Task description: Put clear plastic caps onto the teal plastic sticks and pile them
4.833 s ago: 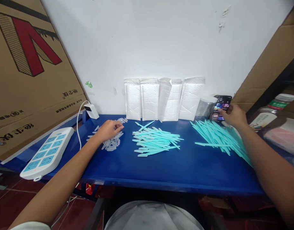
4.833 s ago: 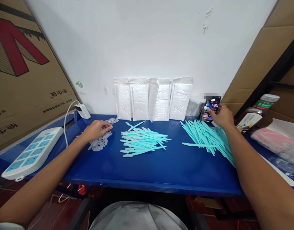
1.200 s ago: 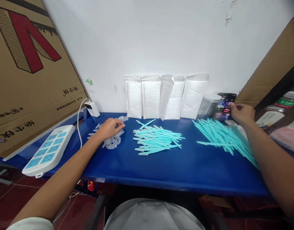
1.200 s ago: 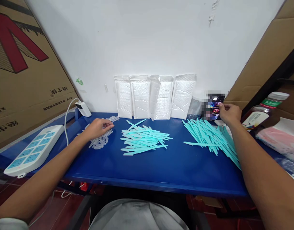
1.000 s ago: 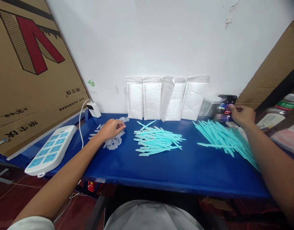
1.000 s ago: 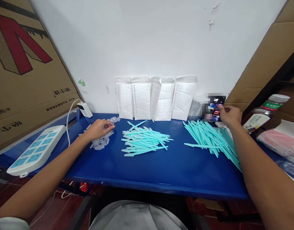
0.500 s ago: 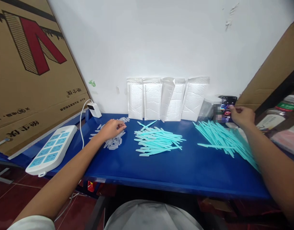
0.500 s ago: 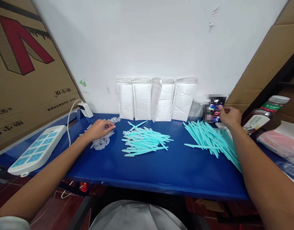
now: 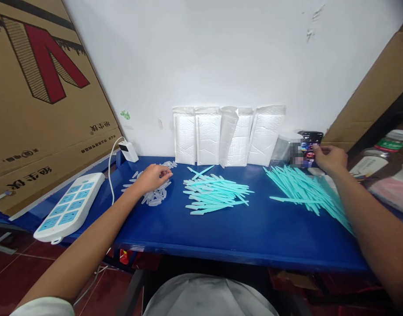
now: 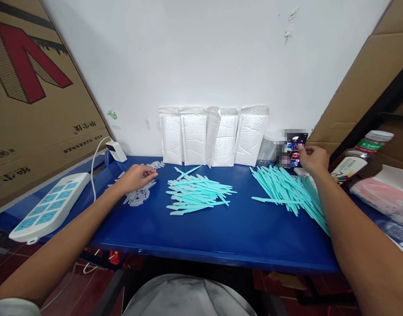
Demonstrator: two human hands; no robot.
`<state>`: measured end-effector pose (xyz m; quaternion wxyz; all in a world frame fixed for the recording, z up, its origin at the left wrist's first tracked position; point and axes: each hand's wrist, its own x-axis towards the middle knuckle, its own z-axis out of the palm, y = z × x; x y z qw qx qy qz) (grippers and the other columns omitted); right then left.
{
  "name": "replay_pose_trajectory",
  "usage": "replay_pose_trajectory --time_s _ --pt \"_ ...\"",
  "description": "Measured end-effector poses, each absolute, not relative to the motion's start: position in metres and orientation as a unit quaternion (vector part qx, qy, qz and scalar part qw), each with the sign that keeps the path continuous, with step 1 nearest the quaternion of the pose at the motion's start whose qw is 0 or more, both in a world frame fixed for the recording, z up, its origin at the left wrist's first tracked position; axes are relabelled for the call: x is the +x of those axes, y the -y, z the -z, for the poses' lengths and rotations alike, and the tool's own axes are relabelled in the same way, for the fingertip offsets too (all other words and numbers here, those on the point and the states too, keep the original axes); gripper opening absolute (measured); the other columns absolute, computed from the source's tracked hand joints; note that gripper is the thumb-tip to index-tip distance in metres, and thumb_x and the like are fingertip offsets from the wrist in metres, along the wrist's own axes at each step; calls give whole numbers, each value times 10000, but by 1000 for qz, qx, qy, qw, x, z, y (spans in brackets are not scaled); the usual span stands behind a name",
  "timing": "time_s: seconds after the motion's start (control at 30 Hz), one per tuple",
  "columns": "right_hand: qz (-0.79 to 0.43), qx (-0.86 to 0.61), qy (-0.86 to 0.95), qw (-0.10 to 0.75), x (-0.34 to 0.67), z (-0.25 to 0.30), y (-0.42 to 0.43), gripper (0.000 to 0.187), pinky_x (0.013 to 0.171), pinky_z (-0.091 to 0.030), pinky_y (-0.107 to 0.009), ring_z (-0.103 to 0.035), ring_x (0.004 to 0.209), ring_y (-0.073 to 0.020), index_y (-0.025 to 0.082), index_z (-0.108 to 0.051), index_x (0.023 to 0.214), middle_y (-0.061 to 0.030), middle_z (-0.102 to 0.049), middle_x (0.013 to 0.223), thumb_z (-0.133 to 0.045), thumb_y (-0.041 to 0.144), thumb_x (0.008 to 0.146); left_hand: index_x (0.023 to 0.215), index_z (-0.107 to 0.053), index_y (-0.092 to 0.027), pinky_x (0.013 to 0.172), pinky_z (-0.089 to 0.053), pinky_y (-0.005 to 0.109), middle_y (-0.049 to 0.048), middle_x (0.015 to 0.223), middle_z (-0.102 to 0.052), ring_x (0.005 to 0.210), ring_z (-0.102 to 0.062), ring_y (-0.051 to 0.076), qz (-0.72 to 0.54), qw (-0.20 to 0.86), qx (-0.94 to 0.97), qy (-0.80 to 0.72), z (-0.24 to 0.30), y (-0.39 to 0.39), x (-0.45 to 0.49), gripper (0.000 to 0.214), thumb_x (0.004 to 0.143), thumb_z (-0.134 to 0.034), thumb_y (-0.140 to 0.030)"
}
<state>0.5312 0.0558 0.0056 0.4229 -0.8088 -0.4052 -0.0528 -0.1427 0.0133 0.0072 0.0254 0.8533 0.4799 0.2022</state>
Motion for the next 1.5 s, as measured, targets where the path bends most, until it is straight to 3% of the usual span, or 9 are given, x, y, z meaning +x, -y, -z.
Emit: replay_pose_trajectory --time_s 0.67,1.17,1.5 --pt "57 -802 413 428 533 -5 -55 320 910 -505 -419 -684 969 -330 78 -787 1001 -186 -748 954 -686 372 927 955 -795 -210 682 -500 315 65 874 -799 774 -728 236 -204 30 854 -477 -10 -10 -140 354 995 -573 -483" --pt "52 -804 408 428 537 -3 -59 272 882 -512 -395 -670 888 -286 107 -764 953 -141 -733 906 -736 370 891 965 -798 -205 689 -495 316 67 880 -798 783 -726 237 -197 26 854 -480 -10 -10 -139 346 998 -574 -467" --pt "66 -798 410 436 542 -1 -60 297 949 -511 -447 -653 921 -316 101 -777 958 -157 -716 873 -655 366 901 985 -802 -195 689 -493 307 66 891 -800 786 -727 229 -196 24 856 -477 -10 -10 -140 359 1006 -570 -470"
